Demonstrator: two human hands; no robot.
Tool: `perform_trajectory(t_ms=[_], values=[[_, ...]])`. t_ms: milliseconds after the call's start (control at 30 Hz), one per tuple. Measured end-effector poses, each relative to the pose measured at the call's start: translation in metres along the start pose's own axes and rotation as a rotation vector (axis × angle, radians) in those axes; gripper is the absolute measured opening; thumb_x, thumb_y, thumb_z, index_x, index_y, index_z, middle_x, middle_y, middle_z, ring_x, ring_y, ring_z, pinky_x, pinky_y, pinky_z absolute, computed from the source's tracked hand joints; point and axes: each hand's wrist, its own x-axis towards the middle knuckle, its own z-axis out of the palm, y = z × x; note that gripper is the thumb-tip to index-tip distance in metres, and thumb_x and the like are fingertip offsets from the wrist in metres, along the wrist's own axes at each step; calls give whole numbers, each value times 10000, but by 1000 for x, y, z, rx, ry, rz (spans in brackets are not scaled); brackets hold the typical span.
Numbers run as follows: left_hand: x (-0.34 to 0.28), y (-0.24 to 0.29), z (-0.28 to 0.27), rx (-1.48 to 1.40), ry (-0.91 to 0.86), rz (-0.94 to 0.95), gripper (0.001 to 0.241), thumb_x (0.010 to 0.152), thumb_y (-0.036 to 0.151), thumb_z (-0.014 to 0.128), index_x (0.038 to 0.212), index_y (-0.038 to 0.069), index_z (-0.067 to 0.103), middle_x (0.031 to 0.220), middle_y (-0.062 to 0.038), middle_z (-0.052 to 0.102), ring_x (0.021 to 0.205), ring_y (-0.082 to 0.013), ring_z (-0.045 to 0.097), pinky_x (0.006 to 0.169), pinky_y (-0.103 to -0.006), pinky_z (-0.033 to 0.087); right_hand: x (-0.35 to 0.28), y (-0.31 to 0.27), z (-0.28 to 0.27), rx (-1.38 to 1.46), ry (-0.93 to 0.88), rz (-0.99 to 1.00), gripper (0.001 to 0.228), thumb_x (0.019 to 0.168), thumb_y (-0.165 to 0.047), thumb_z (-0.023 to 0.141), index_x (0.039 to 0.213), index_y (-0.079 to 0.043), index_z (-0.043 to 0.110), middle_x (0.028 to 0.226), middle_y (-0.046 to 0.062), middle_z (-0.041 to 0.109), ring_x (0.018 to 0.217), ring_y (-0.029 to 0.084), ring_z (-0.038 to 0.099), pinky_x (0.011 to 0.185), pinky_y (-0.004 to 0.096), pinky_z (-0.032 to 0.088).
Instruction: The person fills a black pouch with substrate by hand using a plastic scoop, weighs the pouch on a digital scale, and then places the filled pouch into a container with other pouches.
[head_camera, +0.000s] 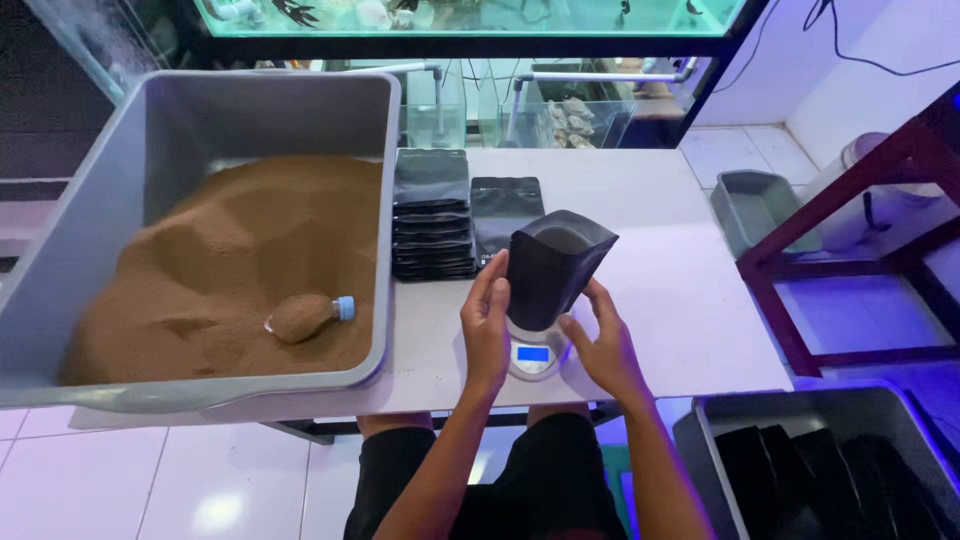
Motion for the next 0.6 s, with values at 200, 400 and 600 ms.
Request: perform_trajectory(t_ms=[200,400,600], values=[[-1,10,-9,68,30,-52,560,1189,430,512,1660,157,644,1643,-177,688,1595,-431,578,1339,-603,400,-12,44,-7,222,-6,-18,614,1166,-271,529,1725,-22,474,1721,251,577,1699,449,377,1418,611,244],[-4,13,-8,98,32,-37,552,1178,449,528,1628,159,663,1625,-166,699,1606,-428,564,1339,-631,394,-17,35,-8,227,-16,-51,612,1129,-109,496,1731,-1,476,1740,264,558,1725,467,299,1420,610,222],[-5,19,-6,83,29,-18,550,1152,429,588,1625,156,653,1612,-181,703,1607,-431,559,1338,-672,378,-15,46,-6,213,-19,-43,655,1088,-32,517,1742,-18,480,1754,240,551,1733,459,277,1417,616,227]])
